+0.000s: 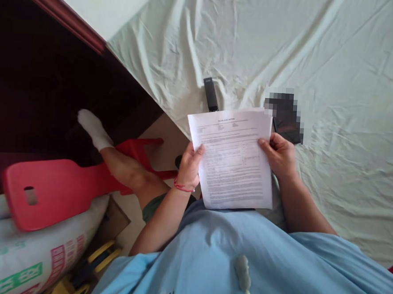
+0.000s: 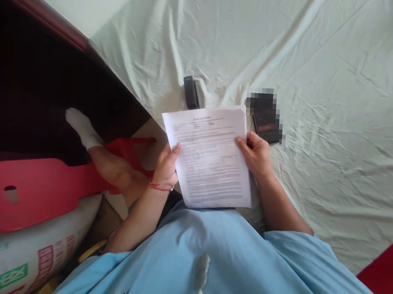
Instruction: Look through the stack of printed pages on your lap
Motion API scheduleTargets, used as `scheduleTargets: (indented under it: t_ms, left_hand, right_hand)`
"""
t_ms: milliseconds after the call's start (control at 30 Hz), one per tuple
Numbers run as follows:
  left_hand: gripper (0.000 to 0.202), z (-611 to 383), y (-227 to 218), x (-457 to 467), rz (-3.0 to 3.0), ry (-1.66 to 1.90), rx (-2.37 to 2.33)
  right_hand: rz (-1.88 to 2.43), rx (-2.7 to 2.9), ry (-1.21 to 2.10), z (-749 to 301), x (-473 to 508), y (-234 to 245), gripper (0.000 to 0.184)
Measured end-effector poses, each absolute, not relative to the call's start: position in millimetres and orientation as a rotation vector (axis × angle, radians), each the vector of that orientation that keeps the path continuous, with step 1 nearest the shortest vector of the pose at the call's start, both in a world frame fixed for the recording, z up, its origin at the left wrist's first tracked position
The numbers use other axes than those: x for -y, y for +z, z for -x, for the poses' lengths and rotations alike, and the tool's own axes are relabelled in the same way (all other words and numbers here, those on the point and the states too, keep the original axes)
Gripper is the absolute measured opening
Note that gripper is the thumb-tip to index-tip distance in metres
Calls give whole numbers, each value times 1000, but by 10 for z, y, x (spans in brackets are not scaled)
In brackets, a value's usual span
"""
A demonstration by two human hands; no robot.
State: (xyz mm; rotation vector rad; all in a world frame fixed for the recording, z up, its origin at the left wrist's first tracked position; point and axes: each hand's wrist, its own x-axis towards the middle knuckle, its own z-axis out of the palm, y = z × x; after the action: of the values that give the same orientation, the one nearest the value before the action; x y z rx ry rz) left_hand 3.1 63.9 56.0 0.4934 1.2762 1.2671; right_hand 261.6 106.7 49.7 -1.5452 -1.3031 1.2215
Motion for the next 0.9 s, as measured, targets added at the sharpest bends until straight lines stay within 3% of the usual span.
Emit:
scheduleTargets:
  t_ms: [267,567,900]
  left_hand:
    - [56,62,467,-224,-441,926,-1256]
    - [68,-36,418,-269,-321,949,-1350]
    - [67,-93,352,-198,-341,944,-1342]
  right_hand:
    - [1526,1163,1243,-2584,-1055,539,47]
    - [1709,1368,903,-2576,-1058,533,25]
    - [1759,1614,646,-2579,-1004,523,25]
